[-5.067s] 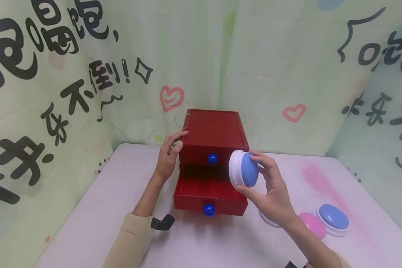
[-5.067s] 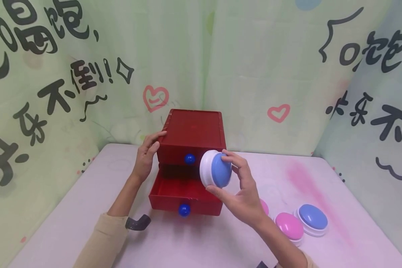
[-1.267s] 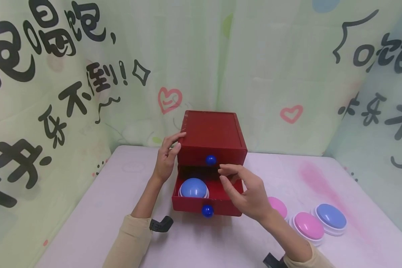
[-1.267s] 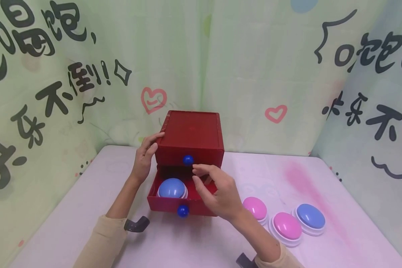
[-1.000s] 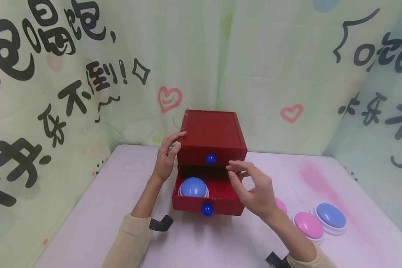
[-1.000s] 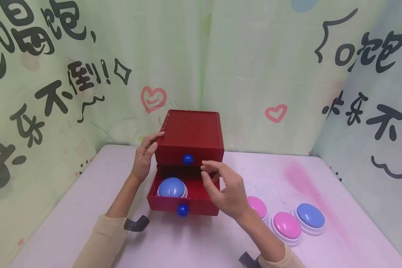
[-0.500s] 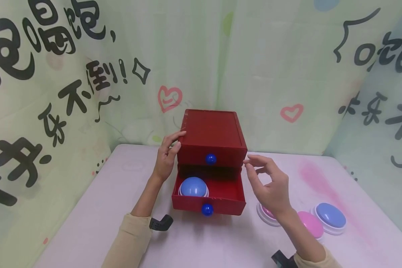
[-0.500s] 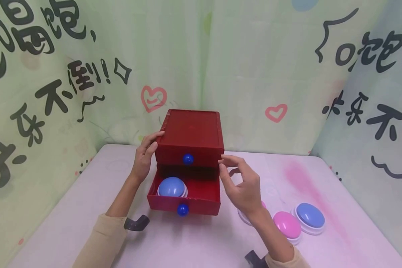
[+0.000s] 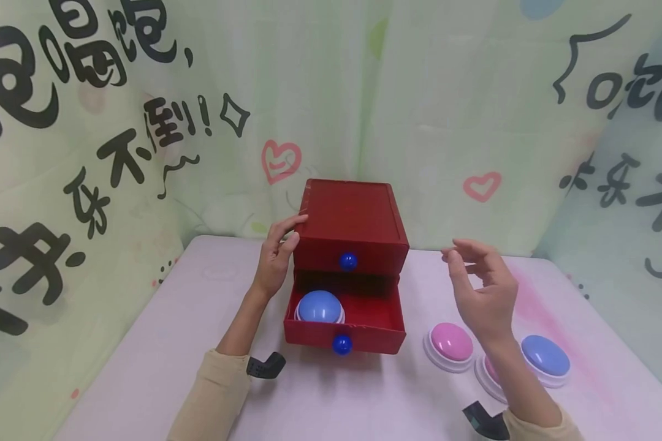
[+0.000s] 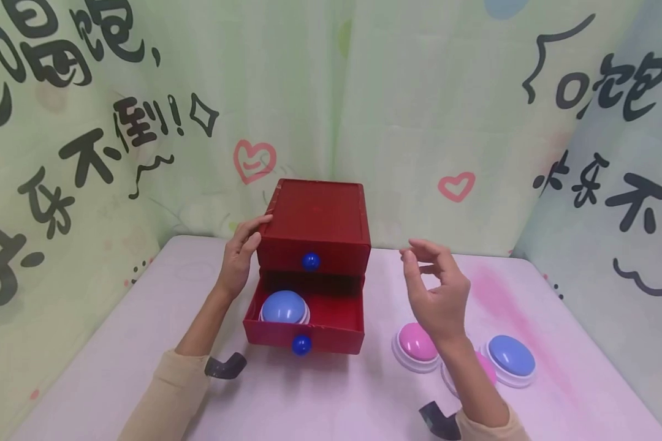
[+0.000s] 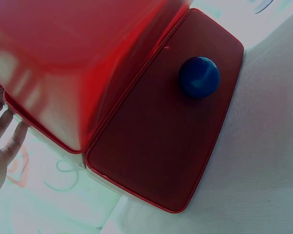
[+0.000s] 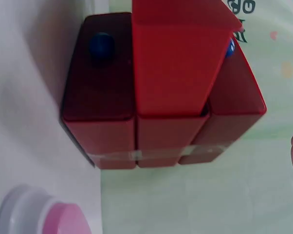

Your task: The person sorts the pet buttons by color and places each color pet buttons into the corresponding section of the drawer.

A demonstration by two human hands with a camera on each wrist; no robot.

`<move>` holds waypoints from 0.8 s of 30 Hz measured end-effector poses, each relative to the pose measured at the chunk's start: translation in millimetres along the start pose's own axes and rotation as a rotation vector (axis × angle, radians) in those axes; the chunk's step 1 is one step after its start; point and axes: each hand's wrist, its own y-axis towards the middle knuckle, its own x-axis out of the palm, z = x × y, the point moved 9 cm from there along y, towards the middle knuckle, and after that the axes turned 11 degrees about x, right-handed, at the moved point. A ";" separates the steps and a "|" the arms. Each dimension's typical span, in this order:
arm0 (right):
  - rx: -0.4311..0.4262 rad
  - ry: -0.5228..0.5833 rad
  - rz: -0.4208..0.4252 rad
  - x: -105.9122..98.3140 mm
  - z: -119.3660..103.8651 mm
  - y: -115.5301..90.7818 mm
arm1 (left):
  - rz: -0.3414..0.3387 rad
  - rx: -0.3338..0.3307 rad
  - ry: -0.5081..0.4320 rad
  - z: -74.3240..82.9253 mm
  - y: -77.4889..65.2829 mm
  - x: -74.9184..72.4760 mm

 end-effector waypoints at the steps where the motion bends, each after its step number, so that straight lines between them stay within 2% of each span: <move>1: 0.005 0.013 0.013 -3.6 0.6 2.7 | 0.000 0.001 -0.003 0.2 0.3 0.1; 5: 0.037 0.059 0.064 -17.0 0.8 12.3 | -0.001 0.002 -0.006 0.9 1.0 0.5; 11: 0.082 0.038 0.121 -33.6 -3.2 17.8 | 0.001 -0.002 -0.006 0.4 0.9 0.1; 18: 0.144 -0.034 0.160 -54.4 31.5 21.2 | 0.000 -0.003 -0.014 0.5 0.1 0.7; 24: 0.280 -0.101 0.215 -74.6 53.1 23.1 | -0.002 -0.003 -0.010 0.2 0.3 1.1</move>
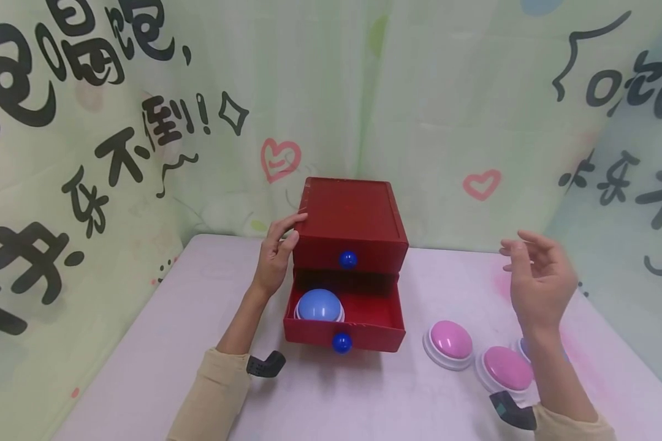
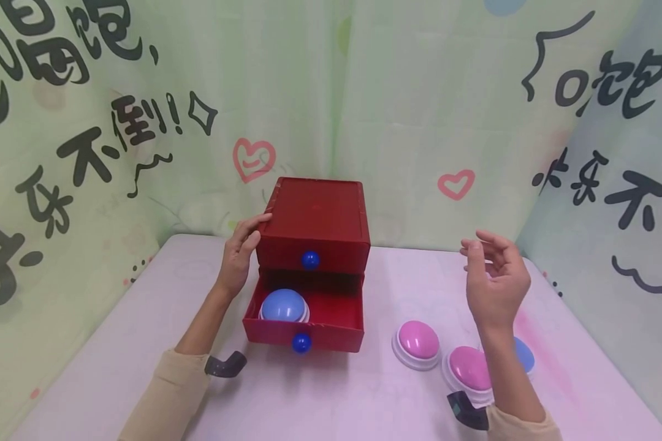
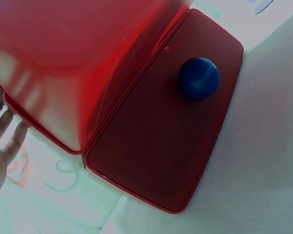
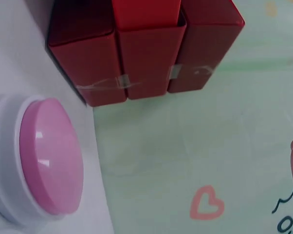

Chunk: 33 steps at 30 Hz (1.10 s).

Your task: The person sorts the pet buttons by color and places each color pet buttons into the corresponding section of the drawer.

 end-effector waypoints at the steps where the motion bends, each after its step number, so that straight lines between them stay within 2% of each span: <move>1: 0.026 -0.004 0.010 -3.0 3.8 1.9 | 0.000 -0.001 0.000 -0.2 0.1 -0.1; 6: 0.157 0.017 0.033 -16.8 27.1 12.3 | 0.004 -0.003 -0.001 -1.2 0.3 -0.4; 12: 0.362 0.161 -0.010 -26.5 60.1 19.8 | 0.003 -0.006 -0.005 -0.6 0.5 -0.8; 17: 0.453 0.132 -0.065 -28.3 76.9 19.4 | 0.010 -0.009 -0.003 -0.7 0.2 -2.2; 21: 0.442 0.101 -0.188 -26.9 86.0 18.5 | 0.009 -0.014 -0.007 -1.8 0.1 -2.0; 27: 0.292 -0.056 -0.460 -20.3 96.0 12.7 | 0.013 -0.014 -0.007 -2.1 0.2 -1.5; 33: 0.209 -0.188 -0.611 -18.9 106.5 7.9 | 0.007 -0.018 -0.004 -3.0 0.2 -0.6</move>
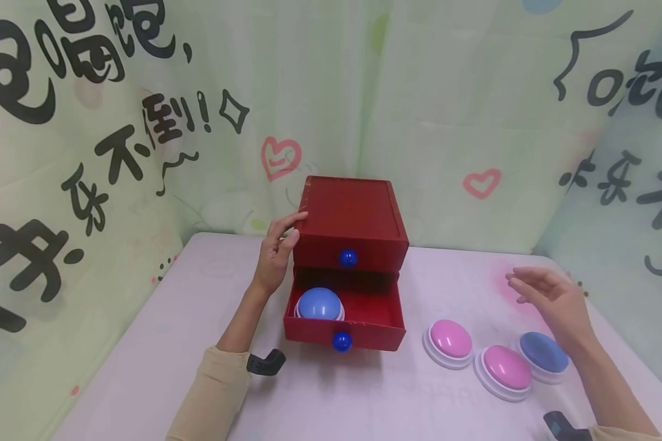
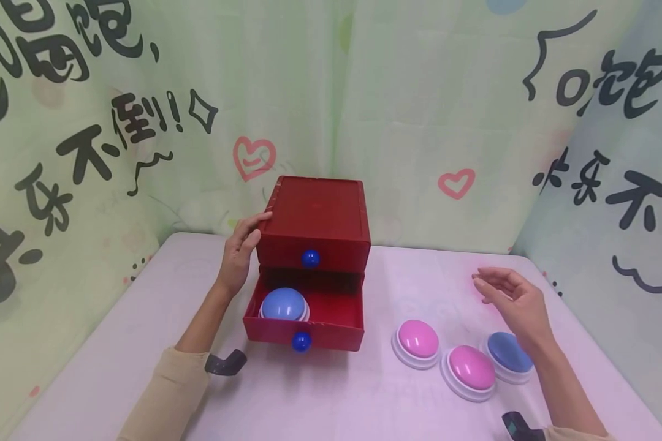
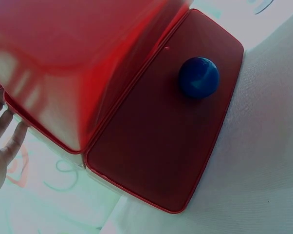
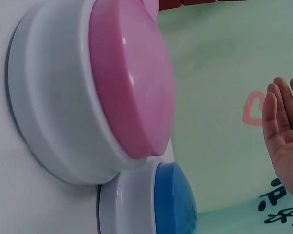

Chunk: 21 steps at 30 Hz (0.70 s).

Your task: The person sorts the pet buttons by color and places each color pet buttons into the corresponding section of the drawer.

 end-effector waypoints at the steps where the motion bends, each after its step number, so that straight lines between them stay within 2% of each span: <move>1: -0.004 -0.017 -0.019 0.9 1.1 -0.6 | 0.001 0.000 0.000 0.0 0.0 -0.2; 10: -0.054 -0.103 -0.239 3.1 18.1 -6.3 | 0.001 0.014 -0.024 -0.4 -0.1 1.8; 18: -0.048 -0.191 -0.273 -8.8 35.8 -9.6 | 0.004 0.009 -0.004 0.6 0.9 0.4; 21: -0.058 -0.175 -0.307 -10.3 39.8 -12.7 | 0.004 0.006 -0.004 0.8 0.8 -0.5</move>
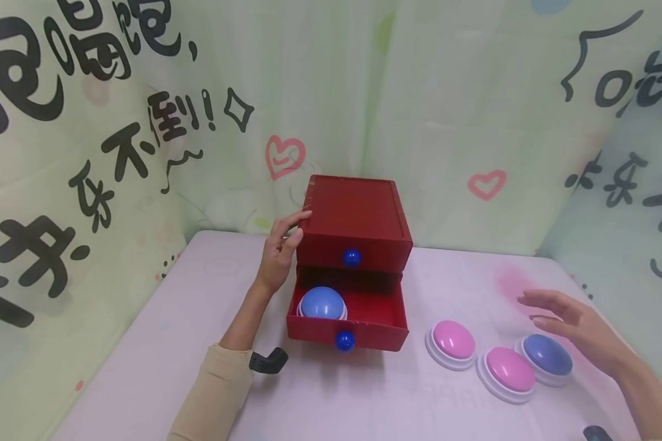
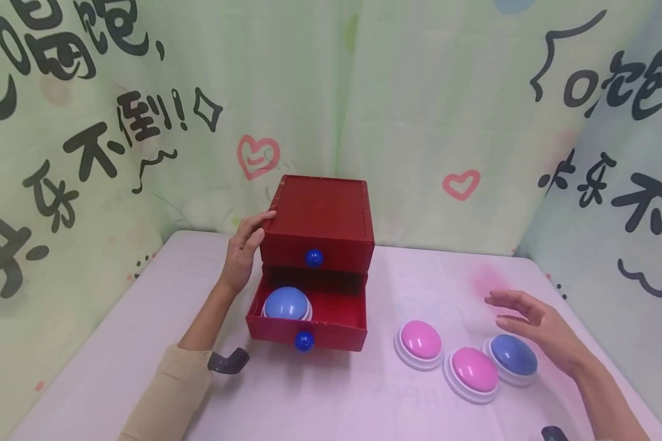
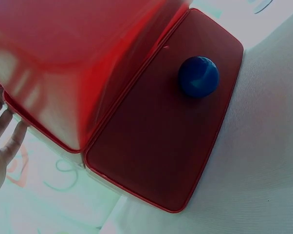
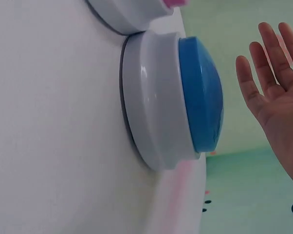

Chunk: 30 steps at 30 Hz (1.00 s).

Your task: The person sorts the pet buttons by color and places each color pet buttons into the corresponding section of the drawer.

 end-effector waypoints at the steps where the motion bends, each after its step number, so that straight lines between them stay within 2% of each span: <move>1: -0.022 0.010 -0.024 1.0 0.3 -1.5 | 0.000 -0.001 0.000 0.2 0.0 0.0; 6: -0.061 0.066 -0.115 5.0 6.8 -7.6 | 0.002 0.001 0.011 1.0 -0.3 -0.8; 12: -0.014 0.066 -0.209 12.3 25.3 -15.9 | -0.002 0.007 0.007 1.2 -0.5 -0.2; 16: -0.005 0.063 -0.224 16.0 34.3 -20.8 | -0.008 0.011 0.004 1.2 -0.6 1.2; 23: -0.049 0.001 -0.227 20.7 38.0 -25.0 | 0.000 0.003 0.006 0.8 -1.1 0.2; 30: 0.073 -0.130 -0.217 22.4 51.2 -27.0 | -0.004 -0.009 0.017 -0.2 -0.4 -0.1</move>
